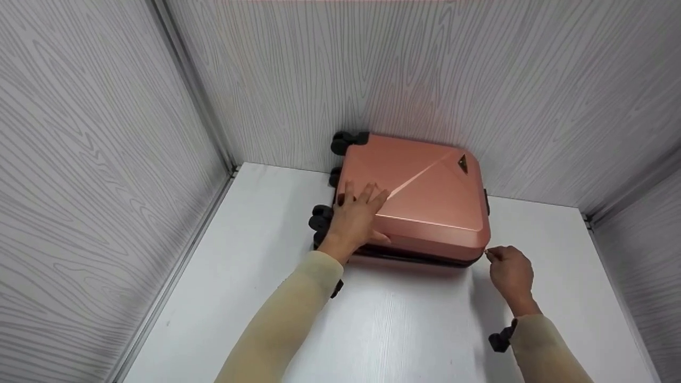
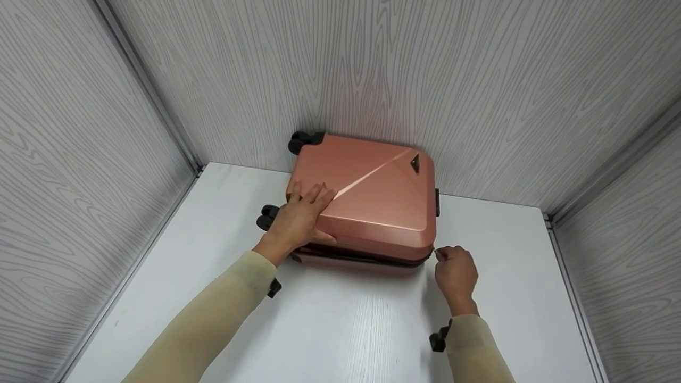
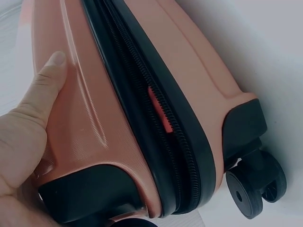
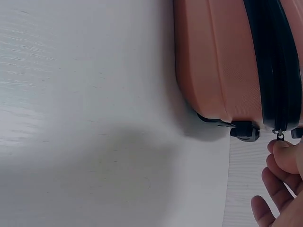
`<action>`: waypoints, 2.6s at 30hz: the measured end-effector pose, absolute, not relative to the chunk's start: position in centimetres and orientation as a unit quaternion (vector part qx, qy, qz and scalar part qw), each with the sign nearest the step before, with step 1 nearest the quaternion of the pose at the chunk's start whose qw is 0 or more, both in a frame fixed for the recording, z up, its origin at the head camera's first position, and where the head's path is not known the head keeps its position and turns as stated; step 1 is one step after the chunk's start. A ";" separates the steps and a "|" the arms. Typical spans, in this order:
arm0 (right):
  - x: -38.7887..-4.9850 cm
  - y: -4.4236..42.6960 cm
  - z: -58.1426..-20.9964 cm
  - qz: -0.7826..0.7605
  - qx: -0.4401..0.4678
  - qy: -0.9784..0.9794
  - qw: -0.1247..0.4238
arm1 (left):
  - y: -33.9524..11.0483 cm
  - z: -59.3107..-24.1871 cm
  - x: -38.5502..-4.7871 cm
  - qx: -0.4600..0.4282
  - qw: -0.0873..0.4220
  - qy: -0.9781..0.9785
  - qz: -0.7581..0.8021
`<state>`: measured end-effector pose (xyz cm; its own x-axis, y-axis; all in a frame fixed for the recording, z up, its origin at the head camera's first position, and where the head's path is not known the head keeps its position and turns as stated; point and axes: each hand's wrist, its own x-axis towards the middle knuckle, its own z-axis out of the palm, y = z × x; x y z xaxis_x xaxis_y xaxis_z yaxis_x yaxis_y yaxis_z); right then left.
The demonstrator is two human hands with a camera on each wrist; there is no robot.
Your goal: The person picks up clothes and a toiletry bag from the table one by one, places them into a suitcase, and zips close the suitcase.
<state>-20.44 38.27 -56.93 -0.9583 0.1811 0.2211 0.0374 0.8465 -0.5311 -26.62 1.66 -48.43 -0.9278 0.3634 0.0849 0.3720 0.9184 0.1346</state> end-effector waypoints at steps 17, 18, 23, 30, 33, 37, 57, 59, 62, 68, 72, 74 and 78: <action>-20.0 38.3 -57.5 0.326 -0.070 -0.942 0.042 | 1.4 -49.5 -26.8 -0.210 0.049 -0.975 -0.059; -20.0 38.3 -57.5 0.330 -0.069 -0.941 0.037 | 1.3 -49.6 -26.8 -0.213 0.052 -0.974 -0.058; -20.2 37.9 -57.9 0.338 -0.079 -0.937 0.041 | 1.2 -49.9 -26.6 -0.217 0.052 -0.973 -0.058; -20.0 37.3 -58.2 0.331 -0.075 -0.938 0.069 | 1.6 -49.1 -26.6 -0.186 0.051 -0.979 -0.071; -19.7 37.1 -58.0 0.325 -0.051 -0.941 0.077 | 1.7 -48.3 -26.6 -0.180 0.055 -0.979 -0.075; -19.3 36.9 -57.8 0.318 -0.034 -0.944 0.083 | 1.8 -47.9 -26.5 -0.175 0.047 -0.981 -0.074; -18.8 37.8 -58.0 0.409 -0.039 -0.912 0.016 | 1.9 -47.7 -26.6 -0.179 0.057 -0.981 -0.053; -18.9 37.9 -57.9 0.408 -0.034 -0.912 0.024 | 2.0 -47.5 -26.6 -0.176 0.063 -0.981 -0.049; -18.9 38.0 -57.8 0.408 -0.020 -0.913 0.022 | 2.1 -47.5 -26.5 -0.171 0.060 -0.982 -0.049; -18.6 38.0 -58.2 0.435 -0.026 -0.900 0.011 | 2.3 -47.7 -26.3 -0.166 0.056 -0.983 -0.058; -18.2 37.6 -58.6 0.441 -0.054 -0.896 0.015 | 2.1 -48.0 -26.2 -0.177 0.064 -0.980 -0.065; -18.2 37.3 -58.7 0.431 -0.065 -0.900 0.026 | 1.7 -48.3 -26.2 -0.188 0.081 -0.976 -0.077; -18.4 37.1 -58.7 0.400 -0.073 -0.912 0.049 | 0.6 -48.8 -26.2 -0.210 0.128 -0.963 -0.112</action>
<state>-18.40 37.07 -58.66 -0.9846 0.1720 0.0312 0.0936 0.6695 -0.7369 -26.17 0.55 -48.79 -0.8796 0.3751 0.2925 0.4321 0.8872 0.1618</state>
